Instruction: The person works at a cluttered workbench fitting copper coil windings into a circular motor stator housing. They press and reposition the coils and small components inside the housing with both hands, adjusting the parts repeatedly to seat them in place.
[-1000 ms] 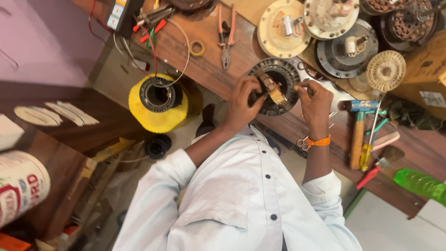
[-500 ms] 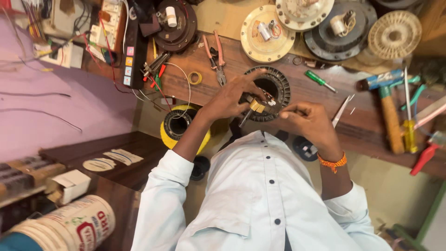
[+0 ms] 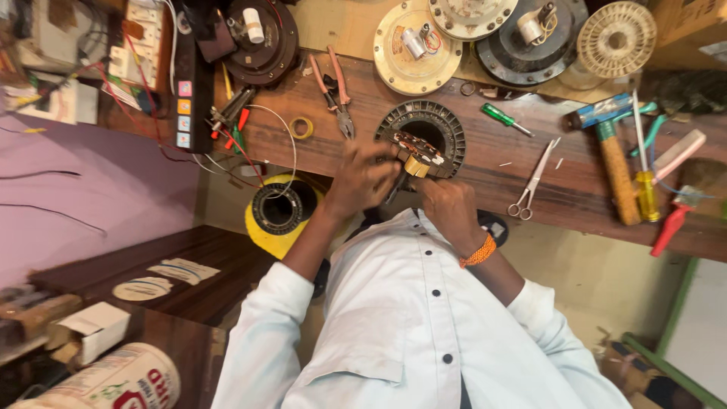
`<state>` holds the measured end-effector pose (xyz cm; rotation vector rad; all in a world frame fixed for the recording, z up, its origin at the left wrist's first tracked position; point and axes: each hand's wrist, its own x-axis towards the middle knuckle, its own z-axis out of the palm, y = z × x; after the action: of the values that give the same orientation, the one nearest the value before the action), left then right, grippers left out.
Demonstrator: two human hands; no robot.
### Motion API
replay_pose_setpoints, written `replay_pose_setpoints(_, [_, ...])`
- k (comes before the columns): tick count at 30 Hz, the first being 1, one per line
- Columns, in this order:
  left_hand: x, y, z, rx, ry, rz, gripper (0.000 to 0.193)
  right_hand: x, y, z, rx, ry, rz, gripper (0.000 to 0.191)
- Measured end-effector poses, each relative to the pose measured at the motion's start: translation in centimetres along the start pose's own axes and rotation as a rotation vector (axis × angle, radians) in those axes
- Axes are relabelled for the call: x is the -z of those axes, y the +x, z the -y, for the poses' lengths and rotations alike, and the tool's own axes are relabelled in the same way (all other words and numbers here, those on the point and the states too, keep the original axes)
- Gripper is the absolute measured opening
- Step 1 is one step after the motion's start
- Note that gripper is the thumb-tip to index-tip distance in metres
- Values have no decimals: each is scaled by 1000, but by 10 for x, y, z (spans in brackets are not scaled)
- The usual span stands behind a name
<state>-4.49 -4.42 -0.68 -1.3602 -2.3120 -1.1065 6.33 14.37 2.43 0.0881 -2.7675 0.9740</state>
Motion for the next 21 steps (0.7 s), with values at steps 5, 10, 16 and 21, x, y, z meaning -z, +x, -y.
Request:
replay_pose_setpoints(5, [-16,-26,-24,-17,-126,-73,30,20,-10,21,72,131,127,5])
replay_pose_setpoints(10, [-31,-18,-35,230,-406,-250,15,56,10,36,89,55,151,12])
replay_pose_setpoints(16, [-43,-9,-49,567,-678,-450,12,71,70,8,-15,23,46,7])
replay_pose_setpoints(21, [-51,-9,-51,612,-613,-478,10,57,76,-22,-117,75,79,6])
